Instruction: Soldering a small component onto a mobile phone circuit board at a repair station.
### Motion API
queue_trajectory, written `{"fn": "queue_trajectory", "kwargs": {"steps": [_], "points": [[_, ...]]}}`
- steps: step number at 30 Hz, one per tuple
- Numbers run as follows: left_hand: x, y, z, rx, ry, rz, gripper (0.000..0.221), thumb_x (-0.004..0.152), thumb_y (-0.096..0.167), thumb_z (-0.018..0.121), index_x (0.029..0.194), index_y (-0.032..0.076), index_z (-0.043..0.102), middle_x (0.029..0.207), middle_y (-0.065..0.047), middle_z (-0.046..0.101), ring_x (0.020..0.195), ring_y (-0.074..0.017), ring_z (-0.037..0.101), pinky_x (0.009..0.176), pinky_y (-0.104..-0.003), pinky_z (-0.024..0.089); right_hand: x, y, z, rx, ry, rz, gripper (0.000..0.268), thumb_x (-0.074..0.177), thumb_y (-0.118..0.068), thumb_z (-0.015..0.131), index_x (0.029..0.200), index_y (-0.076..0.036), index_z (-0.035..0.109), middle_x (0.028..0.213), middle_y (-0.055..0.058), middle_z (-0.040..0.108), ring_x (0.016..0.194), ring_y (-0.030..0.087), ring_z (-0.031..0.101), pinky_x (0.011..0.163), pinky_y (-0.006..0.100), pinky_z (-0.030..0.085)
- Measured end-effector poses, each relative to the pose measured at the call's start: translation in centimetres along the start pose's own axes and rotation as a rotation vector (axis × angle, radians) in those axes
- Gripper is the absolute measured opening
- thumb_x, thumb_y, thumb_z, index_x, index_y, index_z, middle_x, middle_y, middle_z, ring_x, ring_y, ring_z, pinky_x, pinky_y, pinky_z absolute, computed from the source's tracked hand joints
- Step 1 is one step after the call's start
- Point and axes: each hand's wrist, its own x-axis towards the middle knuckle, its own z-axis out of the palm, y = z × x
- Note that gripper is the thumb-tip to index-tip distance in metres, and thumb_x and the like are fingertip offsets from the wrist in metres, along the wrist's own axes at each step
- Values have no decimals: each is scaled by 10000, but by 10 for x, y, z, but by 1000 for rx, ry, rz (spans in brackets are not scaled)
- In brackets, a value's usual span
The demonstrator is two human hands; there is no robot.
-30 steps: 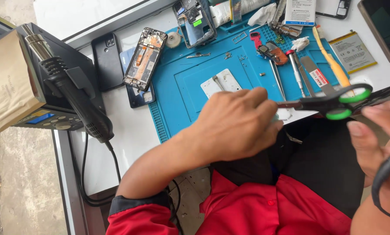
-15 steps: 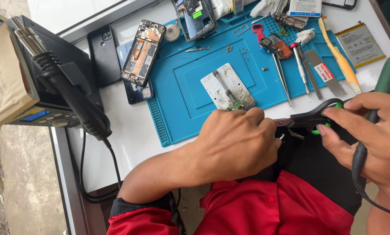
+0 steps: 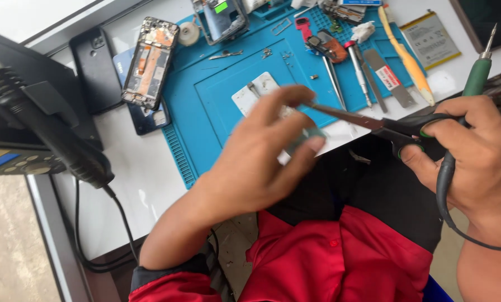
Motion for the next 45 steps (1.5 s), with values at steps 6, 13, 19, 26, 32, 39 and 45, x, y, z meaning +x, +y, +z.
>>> {"fn": "queue_trajectory", "kwargs": {"steps": [6, 13, 19, 26, 32, 39, 45], "points": [[-7, -22, 11, -38, 385, -33, 272, 1105, 232, 501, 1169, -5, 618, 1325, -238, 599, 1222, -412, 688, 1056, -493, 591, 0, -5, 1, 173, -16, 163, 346, 844, -136, 926, 894, 86, 666, 1139, 248, 595, 944, 315, 641, 827, 379, 570], [-17, -32, 46, -26, 591, -59, 231, 1074, 164, 619, 1241, 9, 656, 1217, -170, 745, 1125, -306, 796, 979, -365, 666, 5, -11, -1, 451, -248, 236, 280, 789, -207, 826, 763, -24, 616, 961, 99, 573, 862, 208, 582, 801, 312, 489], [-19, -37, 71, -99, 599, -24, 258, 1068, 86, 647, 1309, -4, 621, 1279, -244, 717, 1227, -361, 761, 1079, -387, 654, 12, -20, -3, 499, -289, 268, 274, 768, -225, 809, 743, -41, 607, 942, 61, 593, 818, 191, 564, 794, 308, 453], [-24, -38, 83, -63, 550, -19, 285, 1062, 77, 673, 1327, -7, 611, 1300, -232, 713, 1269, -359, 737, 985, -346, 680, 12, -21, -1, 505, -295, 280, 311, 736, -178, 830, 701, -23, 562, 943, 77, 602, 784, 179, 568, 757, 291, 465], [-24, -40, 86, -31, 538, 22, 262, 1059, 41, 681, 1306, -16, 615, 1272, -207, 724, 1275, -355, 724, 968, -364, 687, 13, -19, -3, 497, -287, 235, 322, 747, -199, 828, 698, -30, 558, 927, 86, 606, 797, 195, 577, 771, 308, 463], [-24, -43, 87, 43, 565, 32, 240, 1072, 75, 675, 1296, 13, 617, 1285, -216, 719, 1236, -339, 756, 850, -341, 689, 12, -18, -4, 486, -290, 239, 338, 748, -183, 839, 693, -19, 549, 911, 94, 593, 771, 208, 562, 770, 320, 456], [-26, -44, 88, 47, 555, 26, 245, 1071, 71, 681, 1300, 13, 616, 1273, -194, 726, 1261, -338, 738, 843, -346, 691, 15, -19, -2, 495, -289, 217, 323, 775, -180, 826, 712, -17, 554, 888, 86, 595, 743, 208, 546, 729, 318, 449]]}}
